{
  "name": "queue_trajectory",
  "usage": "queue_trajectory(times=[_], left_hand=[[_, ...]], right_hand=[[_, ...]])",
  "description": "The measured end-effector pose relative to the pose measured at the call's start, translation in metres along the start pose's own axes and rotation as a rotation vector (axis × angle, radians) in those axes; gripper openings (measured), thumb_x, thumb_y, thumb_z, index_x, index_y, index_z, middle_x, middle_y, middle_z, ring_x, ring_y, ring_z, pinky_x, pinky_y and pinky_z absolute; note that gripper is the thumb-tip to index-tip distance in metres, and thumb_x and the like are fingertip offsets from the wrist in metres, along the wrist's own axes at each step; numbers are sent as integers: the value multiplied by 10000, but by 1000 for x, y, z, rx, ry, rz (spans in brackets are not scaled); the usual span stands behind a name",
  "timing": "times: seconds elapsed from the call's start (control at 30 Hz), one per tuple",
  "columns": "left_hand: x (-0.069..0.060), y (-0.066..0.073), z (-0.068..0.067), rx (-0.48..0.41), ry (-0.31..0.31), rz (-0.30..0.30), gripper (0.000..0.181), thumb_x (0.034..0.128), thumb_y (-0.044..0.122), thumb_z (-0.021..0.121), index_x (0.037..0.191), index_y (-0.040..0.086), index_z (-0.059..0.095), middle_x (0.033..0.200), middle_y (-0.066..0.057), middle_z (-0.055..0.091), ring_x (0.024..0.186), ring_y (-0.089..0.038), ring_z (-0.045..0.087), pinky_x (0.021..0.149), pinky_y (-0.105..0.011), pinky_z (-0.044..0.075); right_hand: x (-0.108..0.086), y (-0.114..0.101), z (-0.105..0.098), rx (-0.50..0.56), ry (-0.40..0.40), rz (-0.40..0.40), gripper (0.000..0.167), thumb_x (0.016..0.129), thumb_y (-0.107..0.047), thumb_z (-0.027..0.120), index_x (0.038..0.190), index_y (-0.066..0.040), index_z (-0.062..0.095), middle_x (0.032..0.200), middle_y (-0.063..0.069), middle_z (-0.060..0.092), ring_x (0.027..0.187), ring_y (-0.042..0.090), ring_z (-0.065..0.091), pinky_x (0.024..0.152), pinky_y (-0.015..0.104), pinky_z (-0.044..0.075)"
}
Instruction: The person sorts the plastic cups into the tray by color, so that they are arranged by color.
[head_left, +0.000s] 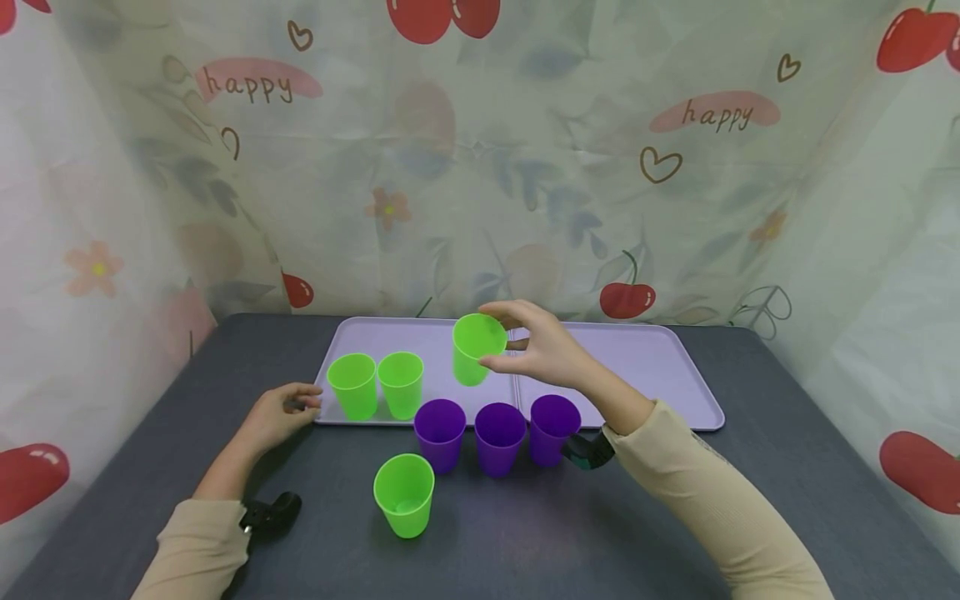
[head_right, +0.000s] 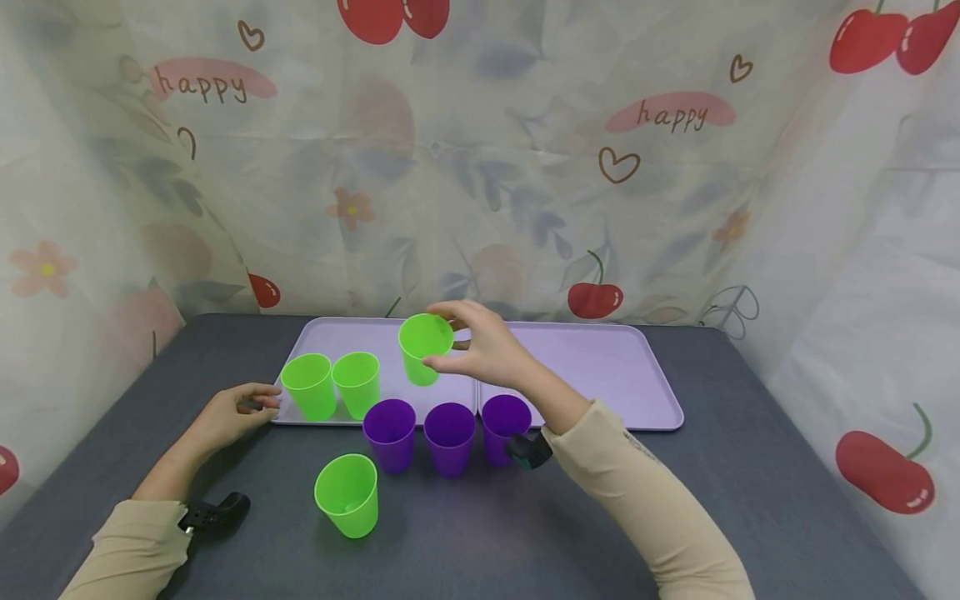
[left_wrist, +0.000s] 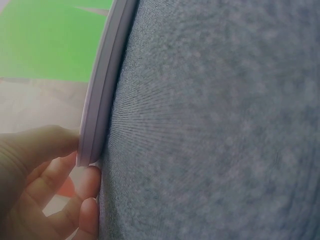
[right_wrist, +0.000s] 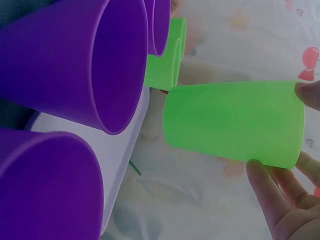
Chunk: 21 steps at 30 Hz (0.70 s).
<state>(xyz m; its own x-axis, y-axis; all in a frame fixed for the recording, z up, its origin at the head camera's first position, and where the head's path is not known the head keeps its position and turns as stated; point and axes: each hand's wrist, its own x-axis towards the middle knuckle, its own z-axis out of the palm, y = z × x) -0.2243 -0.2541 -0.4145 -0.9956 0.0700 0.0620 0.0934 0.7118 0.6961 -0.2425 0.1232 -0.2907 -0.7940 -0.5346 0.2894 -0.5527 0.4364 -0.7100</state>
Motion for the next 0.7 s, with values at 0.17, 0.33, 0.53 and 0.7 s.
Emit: queue_trajectory(times=[0.17, 0.33, 0.53, 0.7], left_hand=[[0, 0, -1, -2, 0, 3, 344, 853, 82, 634, 1149, -83, 577, 1019, -261, 656, 851, -318, 639, 641, -283, 458], [1, 0, -1, -8, 1, 3, 345, 853, 85, 638, 1147, -85, 578, 1018, -262, 656, 852, -317, 641, 639, -285, 458], [1, -2, 1, -4, 6, 5, 327, 851, 62, 616, 1148, -69, 586, 1022, -251, 659, 863, -306, 639, 655, -281, 457], [1, -2, 1, 0, 7, 3, 326, 850, 62, 617, 1148, -67, 587, 1021, -249, 661, 861, -302, 638, 654, -280, 455]], right_hand=[[8, 3, 4, -16, -35, 27, 603, 754, -154, 755, 1298, -53, 515, 1187, 132, 523, 1064, 274, 564, 813, 303, 543], [15, 4, 7, -40, -88, 49, 632, 754, -159, 750, 1317, -26, 495, 1192, 153, 506, 1069, 287, 565, 815, 287, 541], [24, 7, 12, -78, -141, 64, 632, 757, -169, 749, 1313, -5, 496, 1207, 181, 496, 1107, 326, 552, 791, 243, 540], [32, 9, 13, -155, -169, 50, 613, 744, -200, 759, 1284, -20, 533, 1168, 172, 527, 1083, 320, 579, 778, 236, 539]])
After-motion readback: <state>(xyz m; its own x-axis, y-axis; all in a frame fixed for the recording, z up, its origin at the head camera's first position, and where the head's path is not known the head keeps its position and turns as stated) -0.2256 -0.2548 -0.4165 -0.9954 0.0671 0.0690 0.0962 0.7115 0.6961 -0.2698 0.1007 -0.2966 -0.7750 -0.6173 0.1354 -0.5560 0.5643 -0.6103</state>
